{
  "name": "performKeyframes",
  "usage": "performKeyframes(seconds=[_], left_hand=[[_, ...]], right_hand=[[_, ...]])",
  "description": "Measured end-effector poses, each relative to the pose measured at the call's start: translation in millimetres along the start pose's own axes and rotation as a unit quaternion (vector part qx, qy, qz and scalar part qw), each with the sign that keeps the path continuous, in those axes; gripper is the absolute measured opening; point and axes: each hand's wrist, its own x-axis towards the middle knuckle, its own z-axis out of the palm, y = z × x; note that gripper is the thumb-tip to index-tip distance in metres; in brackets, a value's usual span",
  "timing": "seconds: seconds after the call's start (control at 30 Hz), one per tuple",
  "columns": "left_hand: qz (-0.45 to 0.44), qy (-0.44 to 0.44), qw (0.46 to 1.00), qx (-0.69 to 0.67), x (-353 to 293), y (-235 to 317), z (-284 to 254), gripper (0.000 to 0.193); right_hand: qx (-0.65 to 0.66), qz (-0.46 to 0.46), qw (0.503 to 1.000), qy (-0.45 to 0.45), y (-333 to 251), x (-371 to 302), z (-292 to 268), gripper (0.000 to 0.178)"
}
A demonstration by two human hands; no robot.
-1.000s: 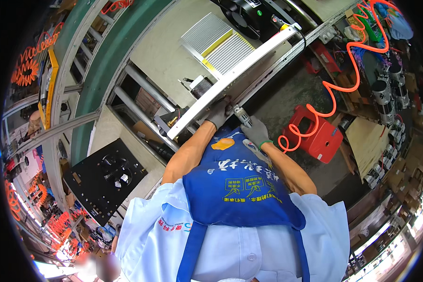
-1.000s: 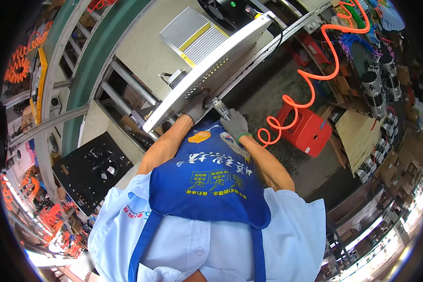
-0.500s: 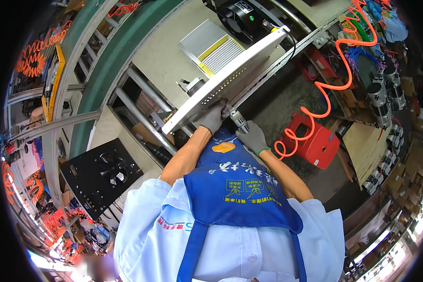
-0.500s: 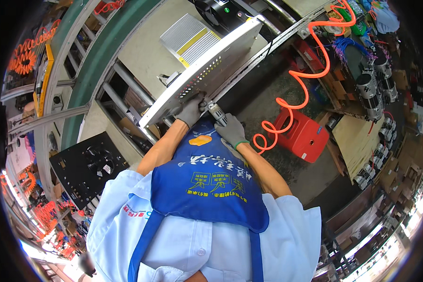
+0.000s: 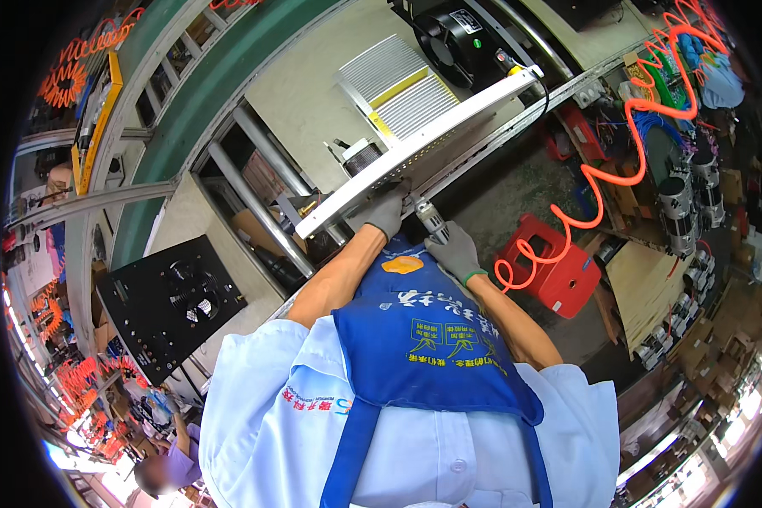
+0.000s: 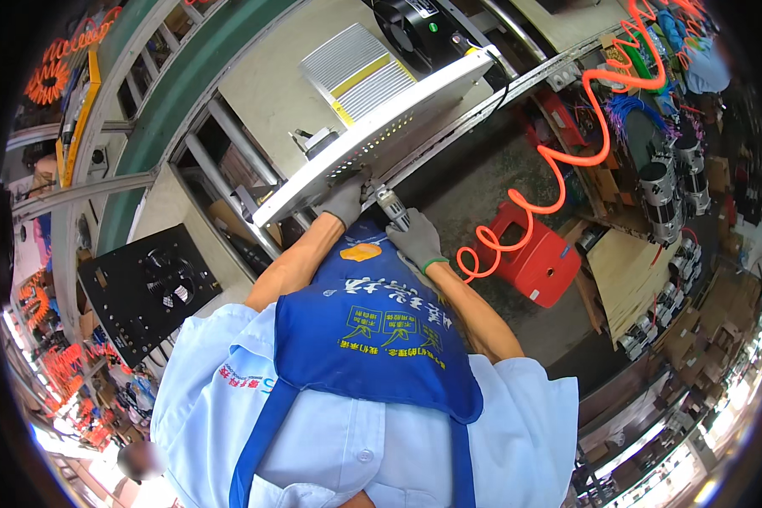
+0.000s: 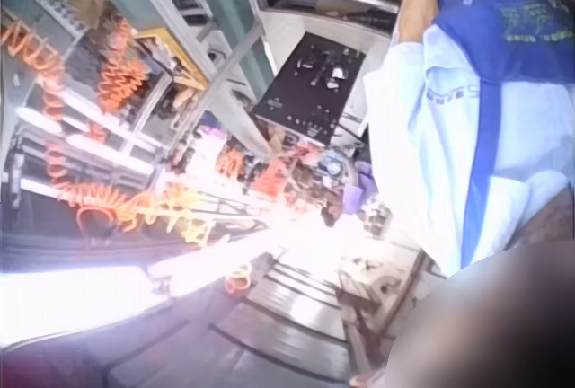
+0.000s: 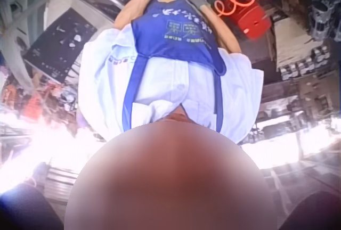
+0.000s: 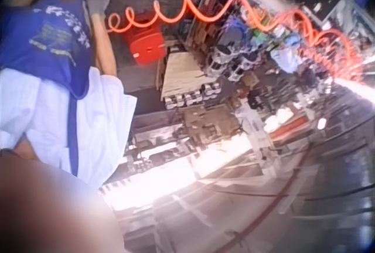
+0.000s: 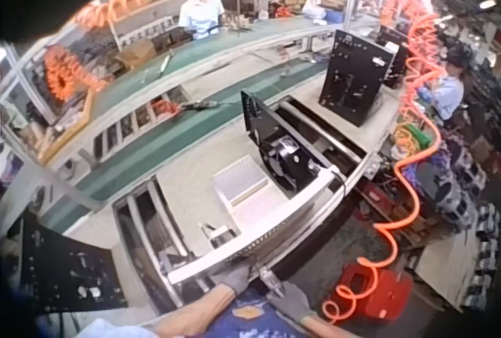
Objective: The person assembles electronic components on a workbench, using a power drill to fasten screws into a metal chassis. They handle small parts from green trays and connect wires to a power supply unit, working in a factory setting with other workers visible in the background.
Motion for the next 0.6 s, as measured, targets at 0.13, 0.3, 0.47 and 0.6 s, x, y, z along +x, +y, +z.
performKeyframes(seconds=[0.13, 0.3, 0.47, 0.6], left_hand=[[-0.033, -0.058, 0.996, -0.064, -0.4, 3.6, -5.0, 0.011], [-0.057, -0.029, 0.996, -0.067, 3.4, 3.7, -2.3, 0.011], [-0.036, -0.067, 0.994, -0.082, 2.7, 1.6, -4.7, 0.011], [-0.034, -0.055, 0.995, -0.078, 8.0, -3.6, -6.6, 0.012]], right_hand=[[0.002, -0.011, 1.000, 0.003, 3.1, 3.1, 0.9, 0.049], [0.008, -0.007, 1.000, 0.009, 7.4, 6.1, 6.5, 0.045], [0.007, -0.006, 1.000, 0.014, 7.3, 5.3, 8.4, 0.043], [0.018, -0.006, 1.000, 0.007, 3.7, 3.8, 6.6, 0.044]])
